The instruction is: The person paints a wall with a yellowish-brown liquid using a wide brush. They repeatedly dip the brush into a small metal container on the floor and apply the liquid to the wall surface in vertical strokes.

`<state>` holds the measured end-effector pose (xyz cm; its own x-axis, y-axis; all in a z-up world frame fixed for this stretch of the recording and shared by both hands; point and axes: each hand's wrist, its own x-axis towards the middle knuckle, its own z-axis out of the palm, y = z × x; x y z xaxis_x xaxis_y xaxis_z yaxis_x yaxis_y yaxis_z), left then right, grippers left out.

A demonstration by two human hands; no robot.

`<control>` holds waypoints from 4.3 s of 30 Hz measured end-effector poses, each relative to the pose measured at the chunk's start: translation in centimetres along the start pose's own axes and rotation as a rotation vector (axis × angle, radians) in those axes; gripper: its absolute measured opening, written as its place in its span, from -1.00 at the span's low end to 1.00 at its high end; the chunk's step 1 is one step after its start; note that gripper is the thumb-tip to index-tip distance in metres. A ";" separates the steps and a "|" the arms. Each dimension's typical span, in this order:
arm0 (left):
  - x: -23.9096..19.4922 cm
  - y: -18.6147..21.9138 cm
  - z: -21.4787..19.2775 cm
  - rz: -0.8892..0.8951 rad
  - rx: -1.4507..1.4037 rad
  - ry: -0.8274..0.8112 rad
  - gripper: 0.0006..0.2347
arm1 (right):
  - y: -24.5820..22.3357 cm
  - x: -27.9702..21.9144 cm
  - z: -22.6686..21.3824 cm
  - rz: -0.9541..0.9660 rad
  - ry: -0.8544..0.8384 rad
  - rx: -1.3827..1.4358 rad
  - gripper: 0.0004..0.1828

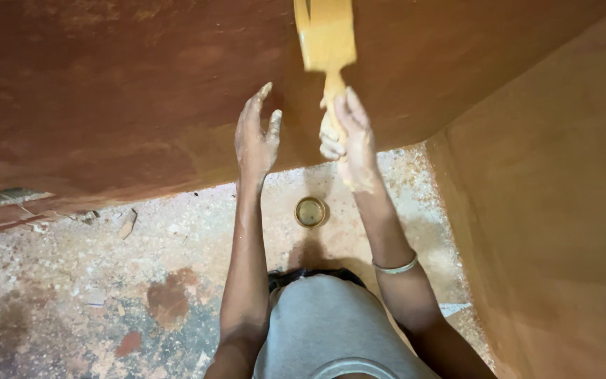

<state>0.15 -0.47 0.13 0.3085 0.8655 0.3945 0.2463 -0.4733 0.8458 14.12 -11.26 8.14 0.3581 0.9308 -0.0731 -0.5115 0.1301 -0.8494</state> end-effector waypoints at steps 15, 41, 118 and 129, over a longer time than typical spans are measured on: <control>0.2 -0.3 0.2 0.032 -0.028 -0.001 -0.61 | 12.3 0.0 -7.7 0.359 0.238 -0.021 -0.83; 3.3 3.3 -0.4 0.130 -0.065 0.046 -0.63 | 16.3 -0.1 -11.5 0.412 0.214 -0.029 -0.79; 1.4 0.1 0.9 0.081 -0.121 0.019 -0.64 | 3.8 -1.3 -4.0 0.046 -0.029 0.051 -0.78; 1.2 0.3 1.2 0.063 -0.105 0.018 -0.62 | 14.6 0.0 -10.3 0.417 0.151 0.073 -0.82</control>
<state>1.67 0.20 0.45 0.3039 0.8376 0.4539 0.1286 -0.5081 0.8516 14.67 -12.85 -9.64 0.2169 0.8489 -0.4819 -0.6884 -0.2170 -0.6921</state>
